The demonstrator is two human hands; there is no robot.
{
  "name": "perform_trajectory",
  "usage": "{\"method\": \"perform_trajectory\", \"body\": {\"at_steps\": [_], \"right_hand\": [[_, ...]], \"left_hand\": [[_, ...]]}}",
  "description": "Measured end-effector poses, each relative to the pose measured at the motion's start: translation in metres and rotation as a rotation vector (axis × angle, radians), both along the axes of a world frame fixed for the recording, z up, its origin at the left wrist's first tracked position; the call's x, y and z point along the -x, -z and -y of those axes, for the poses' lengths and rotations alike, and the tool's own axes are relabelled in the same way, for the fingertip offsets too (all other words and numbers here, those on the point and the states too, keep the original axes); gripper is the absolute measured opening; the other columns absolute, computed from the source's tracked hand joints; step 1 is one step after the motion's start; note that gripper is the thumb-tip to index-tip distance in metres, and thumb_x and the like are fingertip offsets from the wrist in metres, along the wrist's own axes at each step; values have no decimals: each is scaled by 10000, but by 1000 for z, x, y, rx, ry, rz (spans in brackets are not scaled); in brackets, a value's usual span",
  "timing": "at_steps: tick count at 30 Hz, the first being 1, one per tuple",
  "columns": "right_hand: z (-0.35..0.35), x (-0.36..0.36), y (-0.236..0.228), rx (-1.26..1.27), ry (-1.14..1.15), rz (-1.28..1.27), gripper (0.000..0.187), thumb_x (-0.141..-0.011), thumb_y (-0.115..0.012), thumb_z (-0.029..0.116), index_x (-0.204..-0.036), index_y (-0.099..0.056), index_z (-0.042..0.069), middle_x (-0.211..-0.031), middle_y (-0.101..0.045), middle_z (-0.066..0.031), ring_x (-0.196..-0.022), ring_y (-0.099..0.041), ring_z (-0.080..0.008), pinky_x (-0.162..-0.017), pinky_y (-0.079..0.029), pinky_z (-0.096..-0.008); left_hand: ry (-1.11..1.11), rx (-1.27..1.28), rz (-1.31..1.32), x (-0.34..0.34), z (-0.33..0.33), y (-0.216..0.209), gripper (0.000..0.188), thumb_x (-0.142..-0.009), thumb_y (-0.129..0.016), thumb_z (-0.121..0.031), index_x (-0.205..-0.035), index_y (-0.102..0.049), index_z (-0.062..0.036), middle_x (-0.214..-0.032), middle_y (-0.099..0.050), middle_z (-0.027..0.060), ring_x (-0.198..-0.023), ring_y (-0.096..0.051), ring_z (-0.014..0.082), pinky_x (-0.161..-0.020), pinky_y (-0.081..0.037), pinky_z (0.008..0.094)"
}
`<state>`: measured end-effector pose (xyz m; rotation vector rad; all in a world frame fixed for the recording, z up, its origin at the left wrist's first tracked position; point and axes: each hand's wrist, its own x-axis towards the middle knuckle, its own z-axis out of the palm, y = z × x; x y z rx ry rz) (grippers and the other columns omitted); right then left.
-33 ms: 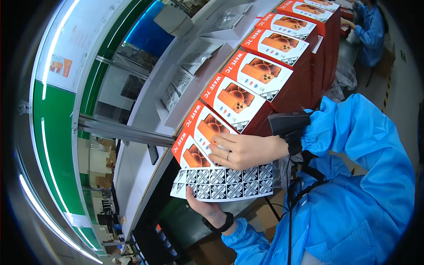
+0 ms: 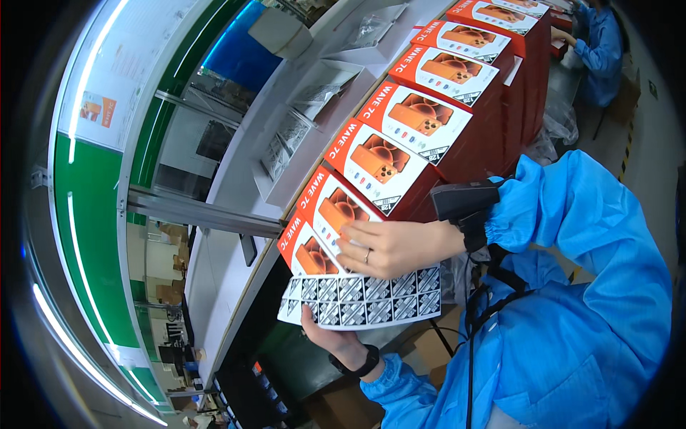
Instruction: Applying labels or triangular warning stickers to the back of smartphone retail boxes on a production line.
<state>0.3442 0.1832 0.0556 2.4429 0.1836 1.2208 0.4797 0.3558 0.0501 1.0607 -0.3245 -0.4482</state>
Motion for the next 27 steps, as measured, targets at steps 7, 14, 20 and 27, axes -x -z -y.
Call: {"method": "perform_trajectory", "body": {"at_steps": [7,14,20,27], "right_hand": [[25,34,-79,-88,-207,182,225,-788,-565,169,-984,-617,71,-1029,-616,-75,-1042,-570,-228,-904,-456,-386],[138,115,-84,-193,-84,-324,362,-785,-627,202,-1132,-584,105,-1219,-561,-73,-1173,-488,-260,-983,-387,-440],[196,123,-85,-1770,-317,-178,523,-937,-484,306,-1334,-366,-14,-1324,-449,-159,-1201,-459,-185,-960,-404,-293],[191,98,-103,-2154,-275,-614,615,-847,-599,302,-1312,-330,4,-1152,-552,-128,-1016,-560,-121,-783,-493,-263]], "left_hand": [[-311,200,461,75,18,-51,564,-873,-369,-323,-1287,-379,61,-1261,-469,210,-1115,-515,296,-931,-431,411],[197,22,-6,93,117,-50,418,-927,-383,-208,-1252,-406,54,-1179,-543,157,-1053,-551,230,-927,-418,360],[333,153,-99,82,142,-42,458,-937,-334,-252,-1286,-386,39,-1208,-545,164,-1067,-566,267,-925,-444,378],[408,122,-148,76,161,-45,536,-914,-315,-262,-1375,-270,8,-1323,-458,168,-1151,-515,286,-954,-449,409]]}}
